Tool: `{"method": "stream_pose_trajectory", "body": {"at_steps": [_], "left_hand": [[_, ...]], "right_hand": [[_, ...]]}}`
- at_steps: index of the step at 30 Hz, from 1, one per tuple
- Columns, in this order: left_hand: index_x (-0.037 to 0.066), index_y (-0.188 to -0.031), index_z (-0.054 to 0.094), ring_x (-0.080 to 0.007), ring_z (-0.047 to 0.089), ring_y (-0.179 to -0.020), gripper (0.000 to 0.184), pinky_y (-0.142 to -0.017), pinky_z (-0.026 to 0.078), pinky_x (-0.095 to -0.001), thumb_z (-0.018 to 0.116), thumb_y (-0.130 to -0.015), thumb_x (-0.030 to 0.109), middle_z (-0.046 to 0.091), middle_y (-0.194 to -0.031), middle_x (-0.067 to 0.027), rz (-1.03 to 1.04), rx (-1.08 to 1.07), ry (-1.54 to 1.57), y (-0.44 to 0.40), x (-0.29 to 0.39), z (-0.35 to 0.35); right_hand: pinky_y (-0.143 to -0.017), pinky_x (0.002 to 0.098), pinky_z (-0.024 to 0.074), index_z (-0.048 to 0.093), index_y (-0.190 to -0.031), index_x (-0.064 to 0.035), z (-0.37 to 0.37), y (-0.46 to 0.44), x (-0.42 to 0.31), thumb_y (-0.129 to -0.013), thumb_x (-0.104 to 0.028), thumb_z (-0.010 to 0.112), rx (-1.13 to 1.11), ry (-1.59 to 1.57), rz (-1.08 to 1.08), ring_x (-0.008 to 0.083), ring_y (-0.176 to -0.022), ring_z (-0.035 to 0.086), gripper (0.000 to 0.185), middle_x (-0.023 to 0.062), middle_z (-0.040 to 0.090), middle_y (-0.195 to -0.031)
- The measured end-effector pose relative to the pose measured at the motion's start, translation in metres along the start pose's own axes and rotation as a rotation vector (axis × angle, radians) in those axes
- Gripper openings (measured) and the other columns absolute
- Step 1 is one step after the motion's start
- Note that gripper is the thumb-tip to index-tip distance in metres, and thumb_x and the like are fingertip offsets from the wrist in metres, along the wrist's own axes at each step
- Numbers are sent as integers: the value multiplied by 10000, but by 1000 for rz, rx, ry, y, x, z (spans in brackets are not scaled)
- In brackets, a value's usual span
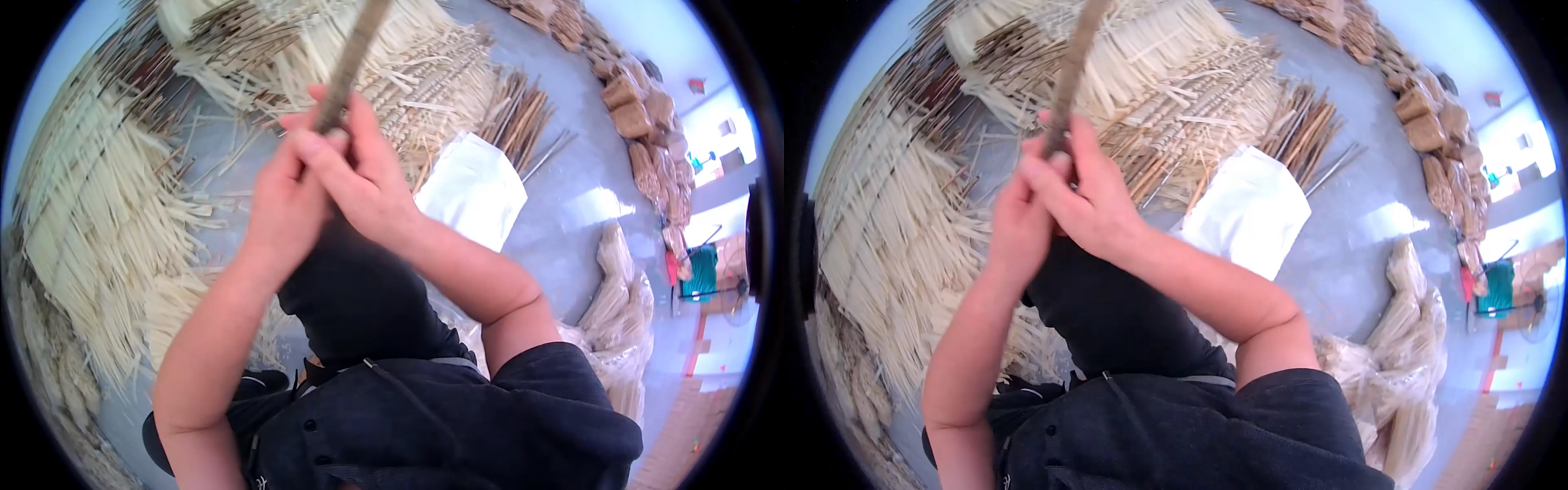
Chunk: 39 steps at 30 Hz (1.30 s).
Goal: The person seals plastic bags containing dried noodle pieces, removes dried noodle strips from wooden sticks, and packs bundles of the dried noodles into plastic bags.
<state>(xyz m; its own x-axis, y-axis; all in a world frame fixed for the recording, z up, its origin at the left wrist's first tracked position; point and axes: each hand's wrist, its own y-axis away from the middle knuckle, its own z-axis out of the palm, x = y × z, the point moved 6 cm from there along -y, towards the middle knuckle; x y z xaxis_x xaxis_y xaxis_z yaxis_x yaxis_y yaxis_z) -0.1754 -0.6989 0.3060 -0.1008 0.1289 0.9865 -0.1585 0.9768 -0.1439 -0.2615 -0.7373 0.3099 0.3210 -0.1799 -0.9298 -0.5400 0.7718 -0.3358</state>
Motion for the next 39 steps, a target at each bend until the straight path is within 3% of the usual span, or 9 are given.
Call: {"method": "stream_pose_trajectory", "body": {"at_steps": [2,8,12,16,19,22,28,32,39], "left_hand": [[56,-1264,509,-86,511,-625,325,-549,421,-231,507,-985,221,549,-811,41,330,-68,-269,7,-8,29],[74,-1130,551,9,319,-524,255,-441,240,-160,496,-988,278,405,-665,77,-47,-266,170,12,-6,88],[55,-1054,583,2,265,-489,291,-415,186,-176,500,-980,324,363,-645,93,-417,-308,245,-7,-11,110],[52,-1005,569,0,251,-487,304,-408,181,-174,489,-982,344,354,-642,95,-588,-270,242,-19,-57,103],[54,-1006,560,3,248,-489,298,-400,184,-173,490,-984,342,350,-650,95,-709,-229,347,-20,-71,97],[55,-1024,555,4,249,-492,295,-396,191,-168,491,-985,340,352,-658,95,-708,-138,307,-25,-73,86],[57,-1040,555,7,254,-495,291,-395,195,-162,497,-982,336,354,-662,92,-662,-43,347,-26,-70,76],[51,-1046,565,8,257,-488,289,-393,198,-162,492,-982,322,357,-661,88,-572,-41,370,-27,-64,76],[44,-1069,575,9,257,-481,304,-387,201,-170,491,-982,323,359,-653,85,-478,15,331,-25,-53,68]], "right_hand": [[-848,265,442,406,-1339,-50,-16,31,-6,-996,-154,460,229,34,-106,113,-874,541,363,63,586,-954],[-887,268,455,375,-1403,-59,-98,99,25,-1000,-180,462,308,-301,67,131,-945,585,429,102,628,-1058],[-1021,473,386,267,-1463,-105,-182,194,168,-822,-341,682,247,1224,417,312,-1232,479,799,202,432,-1380],[-1108,567,208,195,-1495,-158,-207,279,228,-800,-274,681,67,1531,941,336,-1398,226,856,160,190,-1525],[-1071,543,304,265,-1470,-178,-236,309,256,-851,-174,583,49,1808,917,333,-1376,274,696,139,231,-1518],[-973,509,429,429,-1364,-186,-256,300,261,-868,-104,506,57,1556,997,356,-1307,379,508,134,273,-1502],[-768,482,492,644,-913,-93,-325,226,187,-863,-218,475,574,1463,727,378,-852,634,216,185,661,-840],[-753,443,481,655,-975,-30,-362,145,99,-817,-223,526,939,1197,64,405,-814,618,281,229,643,-852],[-721,319,499,603,-920,11,-305,63,38,-727,31,525,1029,-196,-187,202,-804,595,209,96,625,-886]]}}
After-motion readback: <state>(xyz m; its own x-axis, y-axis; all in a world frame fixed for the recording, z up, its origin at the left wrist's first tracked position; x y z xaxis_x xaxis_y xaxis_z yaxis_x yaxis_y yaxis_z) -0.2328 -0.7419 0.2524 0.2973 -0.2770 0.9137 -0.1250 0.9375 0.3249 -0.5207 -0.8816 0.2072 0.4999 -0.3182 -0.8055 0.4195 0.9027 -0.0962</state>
